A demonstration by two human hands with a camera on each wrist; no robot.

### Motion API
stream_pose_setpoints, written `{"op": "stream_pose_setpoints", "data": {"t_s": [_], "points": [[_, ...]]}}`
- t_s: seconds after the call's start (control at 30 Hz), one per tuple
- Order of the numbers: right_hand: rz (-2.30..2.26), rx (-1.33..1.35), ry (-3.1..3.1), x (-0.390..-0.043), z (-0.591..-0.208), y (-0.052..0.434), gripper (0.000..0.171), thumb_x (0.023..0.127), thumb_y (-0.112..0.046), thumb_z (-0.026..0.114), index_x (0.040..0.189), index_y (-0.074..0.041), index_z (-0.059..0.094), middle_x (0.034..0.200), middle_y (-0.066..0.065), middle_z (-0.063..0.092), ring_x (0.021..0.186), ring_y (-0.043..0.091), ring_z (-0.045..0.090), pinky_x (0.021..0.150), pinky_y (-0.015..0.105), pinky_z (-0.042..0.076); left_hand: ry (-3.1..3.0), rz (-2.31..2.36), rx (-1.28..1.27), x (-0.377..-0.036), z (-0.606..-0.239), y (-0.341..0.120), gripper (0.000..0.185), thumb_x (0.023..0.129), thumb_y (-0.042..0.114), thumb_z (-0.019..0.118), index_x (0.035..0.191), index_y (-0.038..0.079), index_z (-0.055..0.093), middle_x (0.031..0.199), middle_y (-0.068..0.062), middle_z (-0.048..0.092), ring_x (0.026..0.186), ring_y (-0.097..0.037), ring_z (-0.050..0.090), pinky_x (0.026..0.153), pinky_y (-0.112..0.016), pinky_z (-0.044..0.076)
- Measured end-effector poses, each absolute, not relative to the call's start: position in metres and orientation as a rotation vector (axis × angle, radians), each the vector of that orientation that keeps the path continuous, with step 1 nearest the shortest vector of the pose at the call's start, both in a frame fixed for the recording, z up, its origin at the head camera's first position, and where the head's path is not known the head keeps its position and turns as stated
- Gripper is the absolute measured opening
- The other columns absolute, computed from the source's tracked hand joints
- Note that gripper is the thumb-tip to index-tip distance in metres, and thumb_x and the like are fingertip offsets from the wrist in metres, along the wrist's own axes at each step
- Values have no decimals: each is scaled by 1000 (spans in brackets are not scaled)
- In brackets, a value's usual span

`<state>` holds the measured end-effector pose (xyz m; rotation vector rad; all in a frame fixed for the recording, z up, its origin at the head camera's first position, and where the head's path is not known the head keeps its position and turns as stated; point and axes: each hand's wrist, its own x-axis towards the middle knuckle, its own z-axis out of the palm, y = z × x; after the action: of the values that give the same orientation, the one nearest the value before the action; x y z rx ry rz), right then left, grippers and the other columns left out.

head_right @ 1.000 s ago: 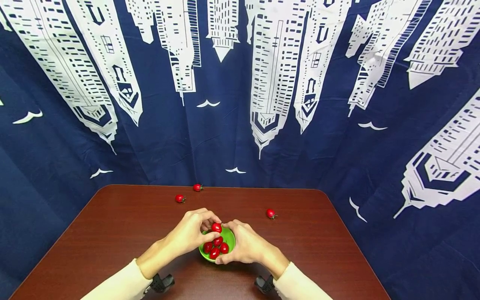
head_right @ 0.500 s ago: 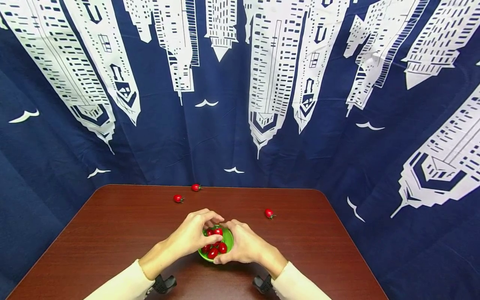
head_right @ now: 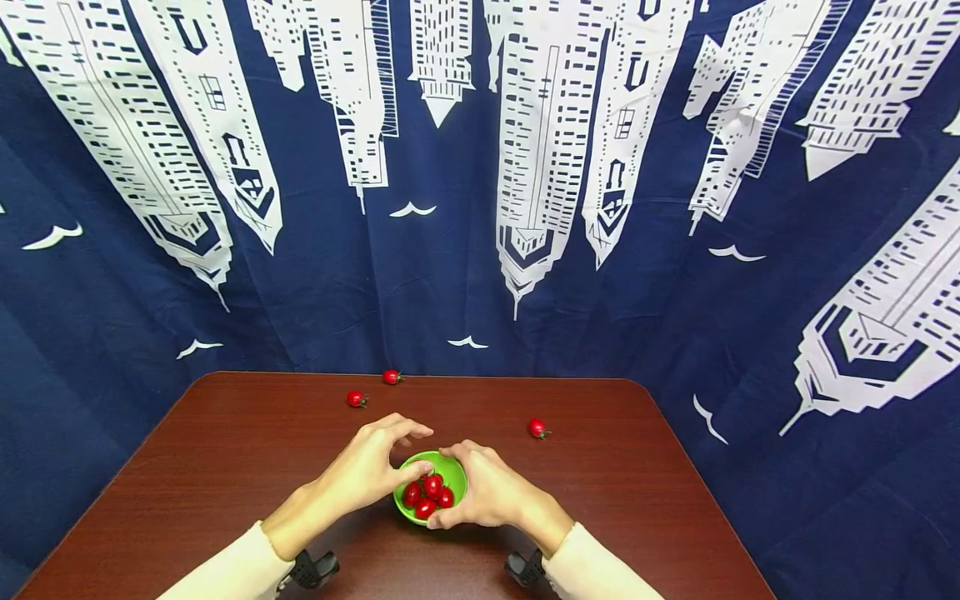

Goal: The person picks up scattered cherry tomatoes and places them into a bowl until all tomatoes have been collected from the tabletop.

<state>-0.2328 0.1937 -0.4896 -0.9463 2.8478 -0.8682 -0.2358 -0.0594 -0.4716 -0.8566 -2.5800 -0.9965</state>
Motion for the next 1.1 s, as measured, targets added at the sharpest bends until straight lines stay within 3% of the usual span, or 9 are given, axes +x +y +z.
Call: {"op": "stream_pose_setpoints", "data": {"t_s": [0.4,0.67,0.93,1.1], "points": [[-869,-942,2846,-232,-489,195,99,77,-52,108,151,0,70,137,5,78,120,23,77,100,29,66,-2581,-978,-756,-245,-479,-78,37,98,26,96,132,17,84,123,1,83,106,-24,82,95,-35,70],[-874,-933,2855,-233,-492,194,97,76,-51,109,152,-3,71,136,1,78,118,17,76,100,27,65,-2551,-938,-677,-254,-479,-90,38,96,26,98,130,17,85,122,0,83,103,-20,79,91,-35,69],[-874,-947,2853,-233,-489,193,97,76,-51,108,150,-1,71,139,5,78,120,21,77,104,32,66,-2547,-941,-592,-264,-484,-104,40,94,26,99,131,18,86,119,0,82,101,-17,73,89,-36,66],[-882,-955,2856,-232,-490,195,98,76,-52,109,150,-1,71,138,4,79,119,21,78,105,32,66,-2570,-942,-540,-271,-488,-111,41,95,27,98,133,16,86,118,-2,79,103,-23,73,89,-37,65]]}}
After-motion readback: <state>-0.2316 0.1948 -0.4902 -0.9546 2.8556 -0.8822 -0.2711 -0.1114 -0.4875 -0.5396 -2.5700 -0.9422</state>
